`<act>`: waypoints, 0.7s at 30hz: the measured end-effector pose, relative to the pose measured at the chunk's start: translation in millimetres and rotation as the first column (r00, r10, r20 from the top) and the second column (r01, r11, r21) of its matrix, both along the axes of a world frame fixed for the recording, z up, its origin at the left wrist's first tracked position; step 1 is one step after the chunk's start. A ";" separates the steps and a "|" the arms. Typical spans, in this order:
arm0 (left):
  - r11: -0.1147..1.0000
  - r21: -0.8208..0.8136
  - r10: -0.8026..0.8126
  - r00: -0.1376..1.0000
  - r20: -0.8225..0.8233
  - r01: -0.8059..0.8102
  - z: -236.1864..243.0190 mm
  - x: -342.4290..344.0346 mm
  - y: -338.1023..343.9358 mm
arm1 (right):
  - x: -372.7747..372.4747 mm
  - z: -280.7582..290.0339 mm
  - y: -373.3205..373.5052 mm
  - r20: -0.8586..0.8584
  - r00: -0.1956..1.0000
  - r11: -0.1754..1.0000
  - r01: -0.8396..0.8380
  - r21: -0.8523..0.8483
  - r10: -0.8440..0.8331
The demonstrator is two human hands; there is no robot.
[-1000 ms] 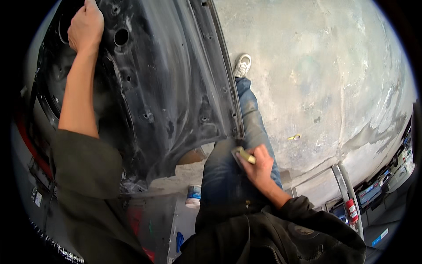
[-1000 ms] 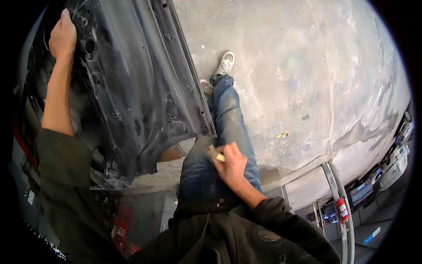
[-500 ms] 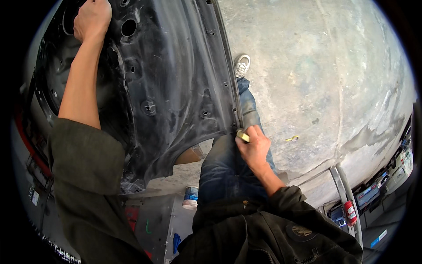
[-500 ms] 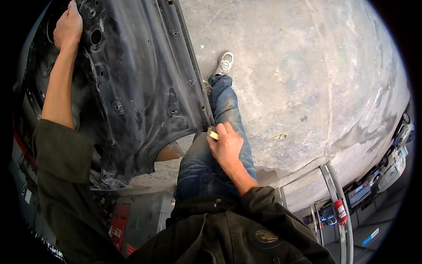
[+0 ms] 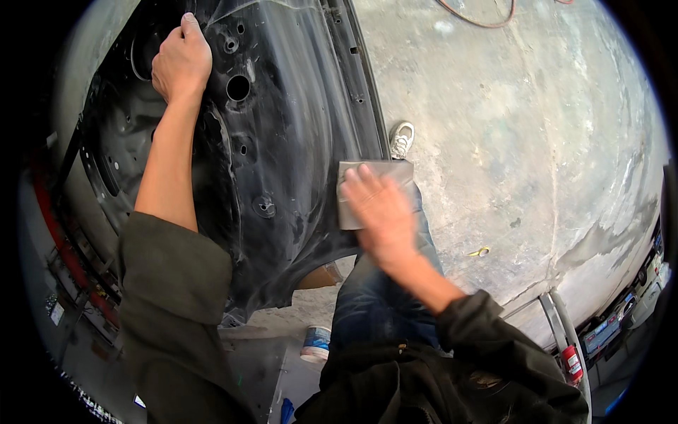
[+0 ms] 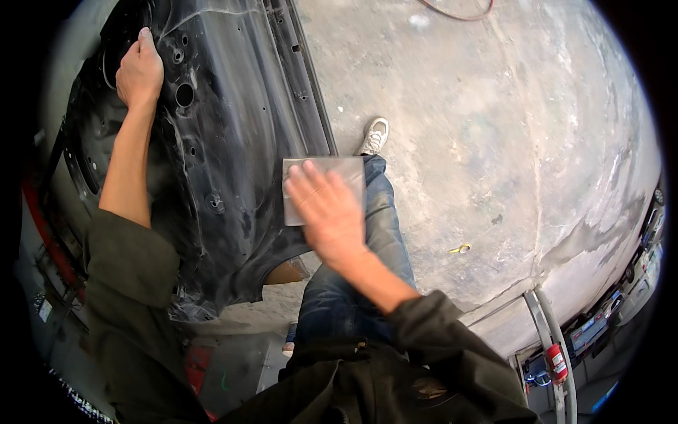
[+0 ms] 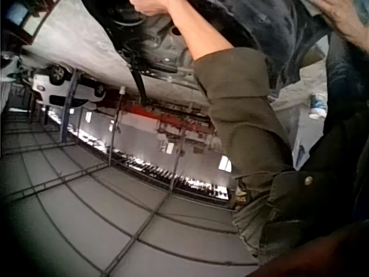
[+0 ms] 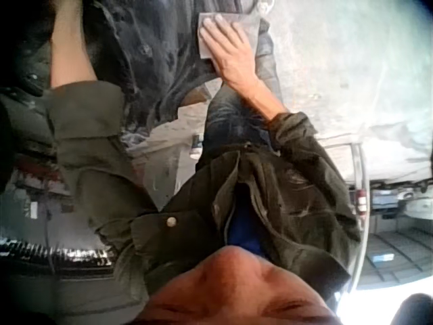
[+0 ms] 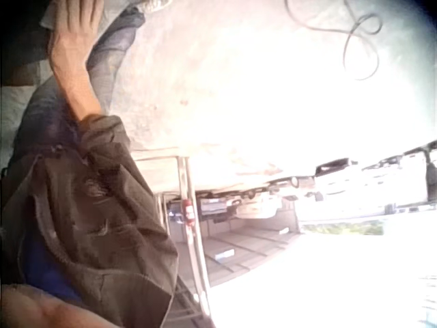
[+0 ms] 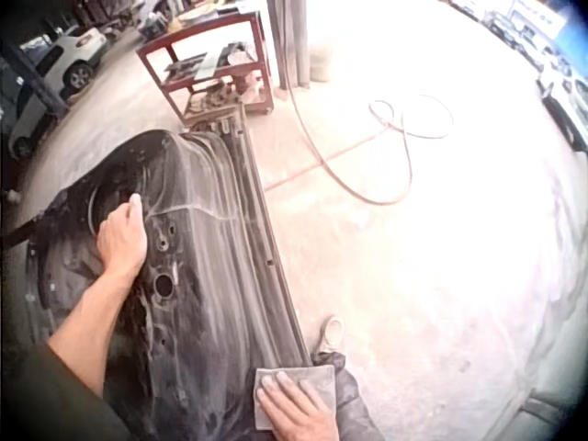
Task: The person sands the inner surface of a detached car door using a sanding block. They move the block across various areas of the door's interior, including edges and recessed sections, to smooth the surface.
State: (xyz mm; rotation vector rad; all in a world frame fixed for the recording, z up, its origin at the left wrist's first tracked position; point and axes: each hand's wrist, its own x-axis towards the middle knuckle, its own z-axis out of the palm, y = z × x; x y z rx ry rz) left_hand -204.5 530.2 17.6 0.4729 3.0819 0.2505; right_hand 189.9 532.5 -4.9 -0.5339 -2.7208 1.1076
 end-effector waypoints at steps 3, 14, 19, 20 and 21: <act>0.999 0.025 -0.027 0.999 -0.043 0.028 1.2 5.6 -2.3 | 41.3 -9.2 -43.1 0.081 0.969 0.972 -0.235 0.016 0.233; 0.996 0.060 -0.066 0.992 -0.108 0.073 -1.7 12.2 -1.0 | -94.6 -6.0 22.4 -0.102 0.960 0.951 0.238 -0.197 -0.261; 0.994 0.070 -0.069 0.990 -0.121 0.078 -1.7 15.2 -2.3 | -80.8 20.2 -21.2 -0.082 0.915 0.802 0.300 -0.517 -0.395; 0.993 0.077 -0.073 0.988 -0.135 0.084 1.2 15.2 -2.2 | -79.9 21.1 -20.8 -0.087 0.920 0.778 0.270 -0.568 -0.382; 0.990 0.094 -0.090 0.984 -0.155 0.105 0.1 16.2 0.6 | -85.0 17.6 -15.6 -0.103 0.910 0.779 0.280 -0.561 -0.401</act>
